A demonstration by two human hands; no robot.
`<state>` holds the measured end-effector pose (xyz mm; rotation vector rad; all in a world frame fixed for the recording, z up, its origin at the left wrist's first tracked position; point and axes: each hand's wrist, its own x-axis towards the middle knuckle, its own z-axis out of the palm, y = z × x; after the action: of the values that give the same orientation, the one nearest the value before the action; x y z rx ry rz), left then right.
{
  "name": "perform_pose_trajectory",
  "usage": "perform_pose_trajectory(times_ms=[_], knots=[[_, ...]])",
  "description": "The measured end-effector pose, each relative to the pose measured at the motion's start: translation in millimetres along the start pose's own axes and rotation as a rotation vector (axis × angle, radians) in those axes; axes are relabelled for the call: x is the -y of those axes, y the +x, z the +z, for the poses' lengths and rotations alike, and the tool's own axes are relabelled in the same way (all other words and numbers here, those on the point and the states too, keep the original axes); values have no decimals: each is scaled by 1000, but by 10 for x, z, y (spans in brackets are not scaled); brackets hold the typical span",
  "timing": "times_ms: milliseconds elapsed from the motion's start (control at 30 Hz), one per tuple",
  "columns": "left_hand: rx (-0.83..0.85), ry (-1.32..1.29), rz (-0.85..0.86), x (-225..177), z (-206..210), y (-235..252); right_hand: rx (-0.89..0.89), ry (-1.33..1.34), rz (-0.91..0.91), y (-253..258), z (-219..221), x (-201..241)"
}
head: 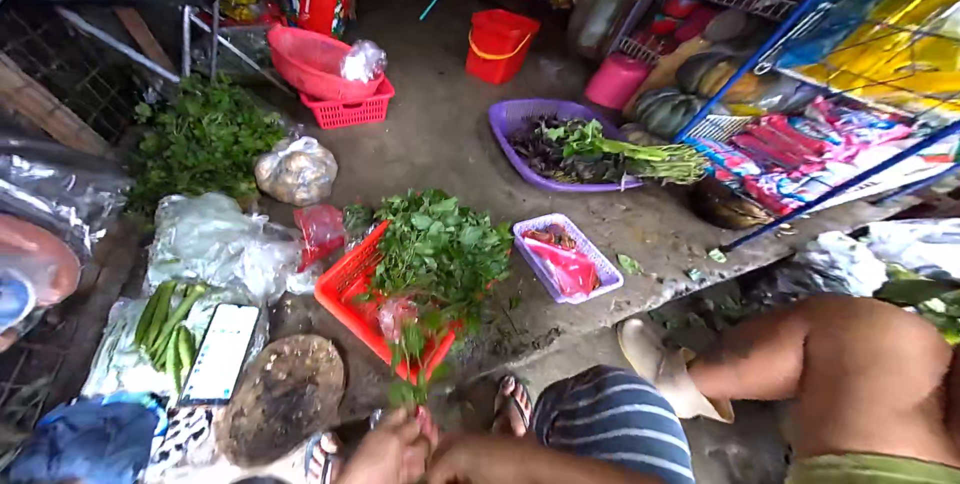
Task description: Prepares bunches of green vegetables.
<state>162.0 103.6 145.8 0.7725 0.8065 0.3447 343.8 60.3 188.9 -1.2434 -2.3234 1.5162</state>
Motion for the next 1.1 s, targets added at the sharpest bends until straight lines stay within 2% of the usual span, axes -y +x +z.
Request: perform_pose_trajectory(times_ms=[33, 67, 133, 167, 233, 300, 400, 467, 533, 600, 667, 767, 867, 933, 1033, 1100], knots=[[-13, 8, 41, -37, -68, 55, -32, 31, -107, 61, 176, -435], [-44, 9, 86, -172, -70, 52, 33, 13, -45, 73, 221, -579], [-109, -15, 193, -586, -40, 23, 181, -56, 255, 84, 60, -499], [-116, -39, 241, -742, -71, 17, 174, -63, 358, 97, -33, -451], [-78, -107, 312, -857, -205, 59, 45, -76, 371, 160, -255, -459], [-29, -182, 371, -912, -313, 127, -189, -72, 302, 334, -488, -578], [-135, -195, 371, -944, -267, 213, -431, -228, 312, 659, -689, -962], [-154, -177, 341, -956, -240, 267, -497, -393, 389, 934, -787, -1191], [-150, -134, 307, -978, -205, 283, -409, -488, 600, 1183, -845, -1267], [-113, -174, 289, -994, -204, 292, -305, -536, 737, 1366, -837, -1349], [-40, -244, 305, -994, -242, 309, -244, -601, 801, 1445, -811, -1332], [81, -317, 310, -994, -243, 334, -242, -625, 825, 1383, -883, -1221], [180, -346, 258, -1026, -246, 368, -341, -594, 737, 1113, -1098, -877], [142, -309, 296, -1129, -332, 339, -447, -632, 589, 872, -1222, -608], [-142, -217, 396, -1294, -430, 285, -743, -721, 147, 467, -1212, -406], [-341, -102, 392, -1287, -400, 342, -933, -795, -93, 326, -1106, -357]])
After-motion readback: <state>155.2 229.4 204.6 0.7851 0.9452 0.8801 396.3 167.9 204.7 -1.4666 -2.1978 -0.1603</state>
